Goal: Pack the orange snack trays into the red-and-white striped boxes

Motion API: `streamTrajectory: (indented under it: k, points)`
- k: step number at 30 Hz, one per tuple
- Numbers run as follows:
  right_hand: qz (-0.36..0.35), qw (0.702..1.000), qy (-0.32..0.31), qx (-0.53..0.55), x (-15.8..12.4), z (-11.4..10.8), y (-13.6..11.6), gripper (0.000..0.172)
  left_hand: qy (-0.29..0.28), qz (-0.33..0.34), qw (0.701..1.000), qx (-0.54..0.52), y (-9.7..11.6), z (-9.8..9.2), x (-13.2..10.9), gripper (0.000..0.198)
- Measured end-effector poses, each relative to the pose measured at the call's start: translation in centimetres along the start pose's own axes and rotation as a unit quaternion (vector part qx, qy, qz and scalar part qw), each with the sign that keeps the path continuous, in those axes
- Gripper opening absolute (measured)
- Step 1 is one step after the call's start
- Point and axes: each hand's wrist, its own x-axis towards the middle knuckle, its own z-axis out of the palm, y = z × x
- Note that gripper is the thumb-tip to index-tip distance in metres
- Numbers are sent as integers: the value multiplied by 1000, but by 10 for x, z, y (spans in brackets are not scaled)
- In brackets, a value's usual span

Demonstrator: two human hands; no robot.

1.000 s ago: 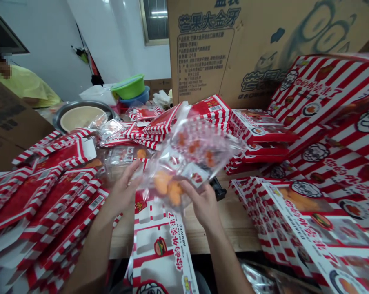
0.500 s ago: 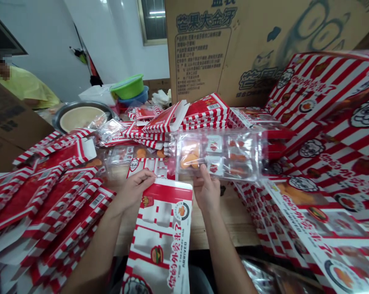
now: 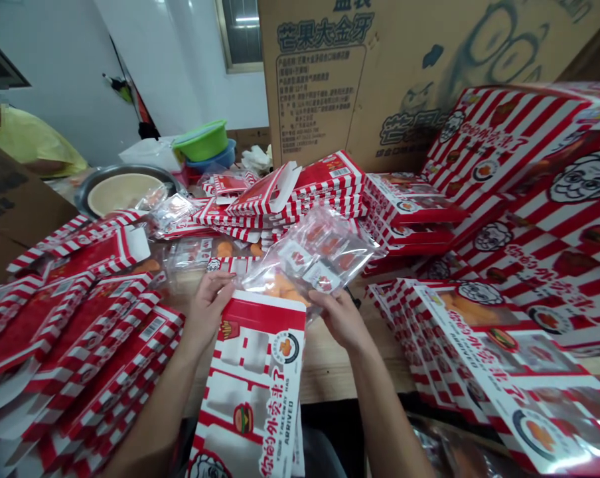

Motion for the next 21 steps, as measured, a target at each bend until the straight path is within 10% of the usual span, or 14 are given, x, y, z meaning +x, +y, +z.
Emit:
streamTrajectory:
  k: [10,16,21]
  points:
    - [-15,970,-176,-167,1,-4,-15,35,-109,5,993,54,9,-19,-4,34]
    - [-258,962,1,-95,29,10,-45,54,-160,13,984,75,9,-20,-7,31]
    - [-265,952,33,-150,28,14,-69,33,-125,34,991,38,3,-12,-17,18]
